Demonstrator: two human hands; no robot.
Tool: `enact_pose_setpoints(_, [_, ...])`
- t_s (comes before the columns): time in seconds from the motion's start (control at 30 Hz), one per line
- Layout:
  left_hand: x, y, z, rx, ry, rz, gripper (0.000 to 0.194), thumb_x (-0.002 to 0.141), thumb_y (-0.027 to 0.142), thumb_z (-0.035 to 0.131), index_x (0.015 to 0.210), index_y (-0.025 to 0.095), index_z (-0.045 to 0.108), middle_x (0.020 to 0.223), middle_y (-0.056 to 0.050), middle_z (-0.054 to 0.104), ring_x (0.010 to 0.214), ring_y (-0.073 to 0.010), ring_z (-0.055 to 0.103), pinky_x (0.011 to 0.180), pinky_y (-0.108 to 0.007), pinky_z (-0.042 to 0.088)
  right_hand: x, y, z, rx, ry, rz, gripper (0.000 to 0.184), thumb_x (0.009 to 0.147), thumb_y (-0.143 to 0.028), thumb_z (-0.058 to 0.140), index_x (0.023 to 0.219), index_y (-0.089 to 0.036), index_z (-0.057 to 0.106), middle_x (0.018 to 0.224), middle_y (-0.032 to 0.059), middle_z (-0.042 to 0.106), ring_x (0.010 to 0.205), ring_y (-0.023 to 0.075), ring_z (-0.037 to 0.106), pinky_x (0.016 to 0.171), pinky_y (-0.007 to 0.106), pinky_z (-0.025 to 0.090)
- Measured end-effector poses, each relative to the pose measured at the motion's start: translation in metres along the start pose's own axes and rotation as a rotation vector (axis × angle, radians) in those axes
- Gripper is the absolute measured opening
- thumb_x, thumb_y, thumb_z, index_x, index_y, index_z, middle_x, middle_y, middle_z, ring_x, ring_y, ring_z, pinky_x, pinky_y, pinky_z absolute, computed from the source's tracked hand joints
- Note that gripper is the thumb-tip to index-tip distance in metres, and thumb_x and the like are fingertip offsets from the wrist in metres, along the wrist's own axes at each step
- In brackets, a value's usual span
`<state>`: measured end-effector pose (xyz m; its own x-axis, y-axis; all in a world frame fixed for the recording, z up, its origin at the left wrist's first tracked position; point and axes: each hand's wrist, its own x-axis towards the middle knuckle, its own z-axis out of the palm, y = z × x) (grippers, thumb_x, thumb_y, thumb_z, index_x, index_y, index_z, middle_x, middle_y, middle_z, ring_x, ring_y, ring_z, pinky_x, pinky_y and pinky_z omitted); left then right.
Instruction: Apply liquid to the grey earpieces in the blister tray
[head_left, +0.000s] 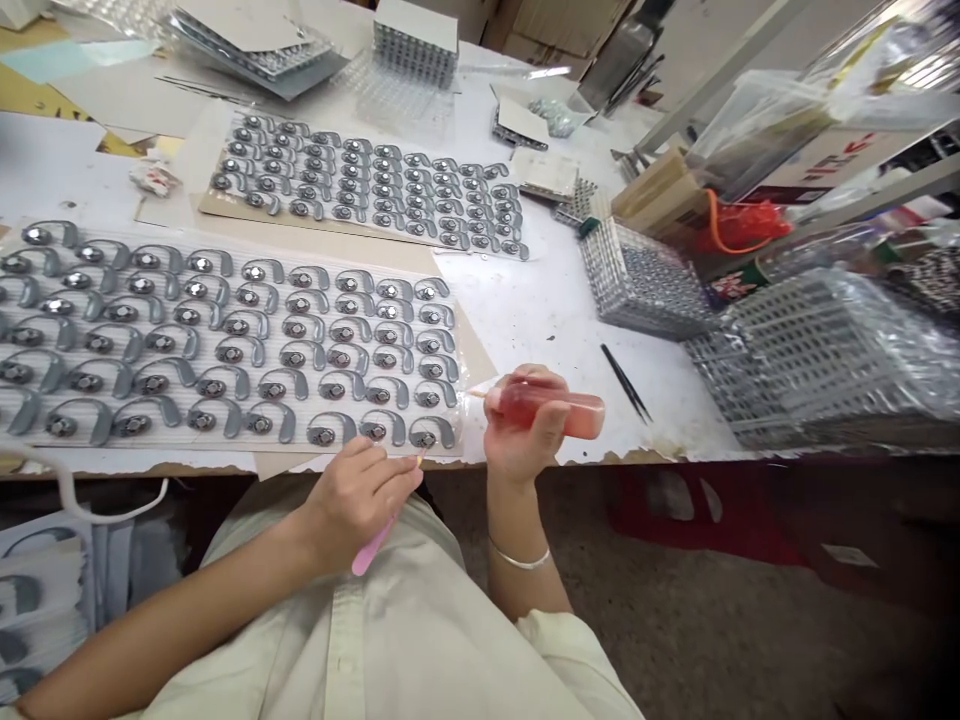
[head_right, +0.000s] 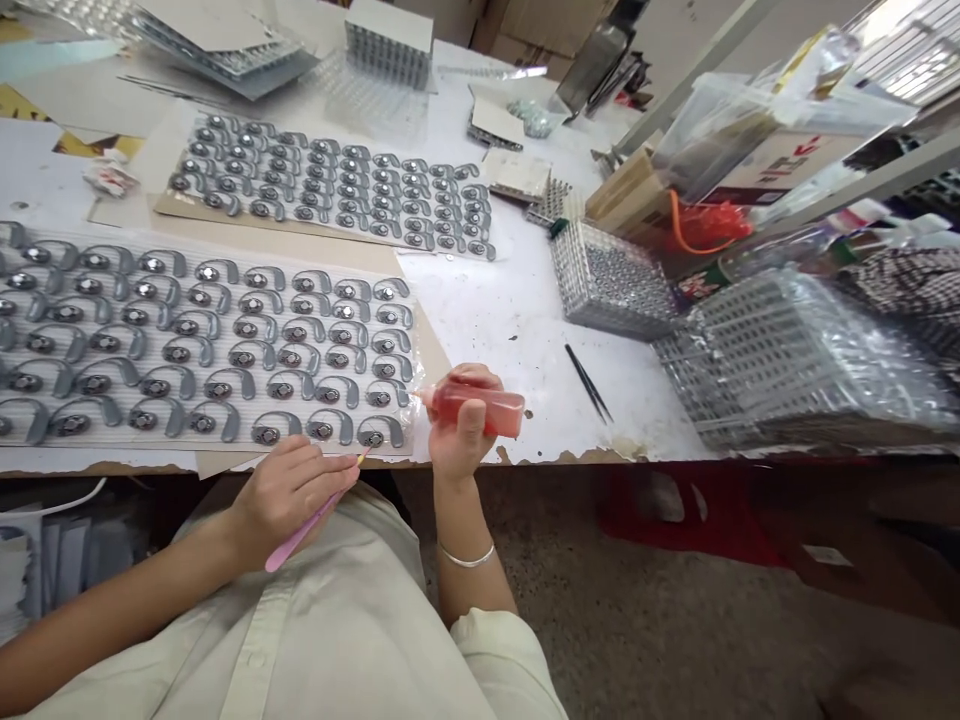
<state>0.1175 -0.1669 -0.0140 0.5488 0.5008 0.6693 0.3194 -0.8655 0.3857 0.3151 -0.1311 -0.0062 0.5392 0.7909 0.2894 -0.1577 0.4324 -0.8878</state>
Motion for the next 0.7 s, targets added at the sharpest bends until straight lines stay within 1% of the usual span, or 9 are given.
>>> enact_pose_setpoints(0.07, [0.000,0.001,0.004,0.056,-0.015,0.007,0.017,0.085,0.003,0.054,0.100,0.011,0.056,0.092,-0.012,0.071,0.069,-0.0154,0.062,0.061,-0.031,0.042,-0.002,0.005,0.003,-0.051,-0.057,-0.067,0.044,0.071,-0.063,0.060,0.081,-0.021,0.052,0.075,-0.0018,0.049,0.049,0.0075,0.048,0.039,0.022,0.034])
enact_pose_setpoints(0.17, [0.005,0.004,0.003,0.150,-0.031,0.022,0.015,0.085,0.003,0.052,0.096,0.012,0.056,0.090,-0.011,0.071,0.062,-0.0140,0.057,0.058,-0.031,0.040,-0.005,0.009,0.006,-0.145,-0.132,-0.188,0.043,0.075,-0.063,0.057,0.080,-0.020,0.052,0.067,-0.0009,0.051,0.057,0.0126,0.053,0.049,0.027,0.043])
enact_pose_setpoints(0.23, [0.011,0.009,0.001,0.221,-0.055,0.039,0.012,0.085,0.002,0.052,0.091,0.011,0.058,0.086,-0.011,0.071,0.060,-0.0141,0.055,0.057,-0.031,0.039,-0.009,0.009,0.006,-0.204,-0.212,-0.216,0.040,0.077,-0.060,0.056,0.079,-0.020,0.053,0.065,-0.0002,0.052,0.059,0.0144,0.054,0.053,0.030,0.045])
enact_pose_setpoints(0.33, [0.019,0.018,-0.001,0.315,-0.103,0.048,0.010,0.084,0.002,0.053,0.083,0.009,0.060,0.079,-0.012,0.070,0.056,-0.0151,0.053,0.055,-0.032,0.038,-0.013,0.008,0.004,-0.256,-0.319,-0.224,0.036,0.078,-0.056,0.057,0.079,-0.020,0.055,0.066,0.0004,0.053,0.059,0.0151,0.055,0.054,0.032,0.045])
enact_pose_setpoints(0.5, [0.019,0.025,0.005,0.390,-0.119,0.065,0.011,0.084,0.003,0.052,0.079,0.006,0.061,0.080,-0.016,0.069,0.057,-0.0176,0.053,0.055,-0.034,0.038,-0.016,0.009,0.000,-0.267,-0.370,-0.262,0.029,0.078,-0.049,0.060,0.081,-0.020,0.056,0.066,0.0002,0.054,0.060,0.0151,0.055,0.053,0.031,0.043])
enact_pose_setpoints(0.7, [0.016,0.024,0.007,0.408,-0.110,0.065,0.012,0.086,0.004,0.052,0.078,0.008,0.061,0.081,-0.015,0.068,0.058,-0.0175,0.053,0.054,-0.034,0.038,-0.016,0.013,0.000,-0.264,-0.392,-0.276,0.025,0.077,-0.044,0.063,0.082,-0.020,0.057,0.067,0.0003,0.056,0.060,0.0153,0.054,0.054,0.032,0.045])
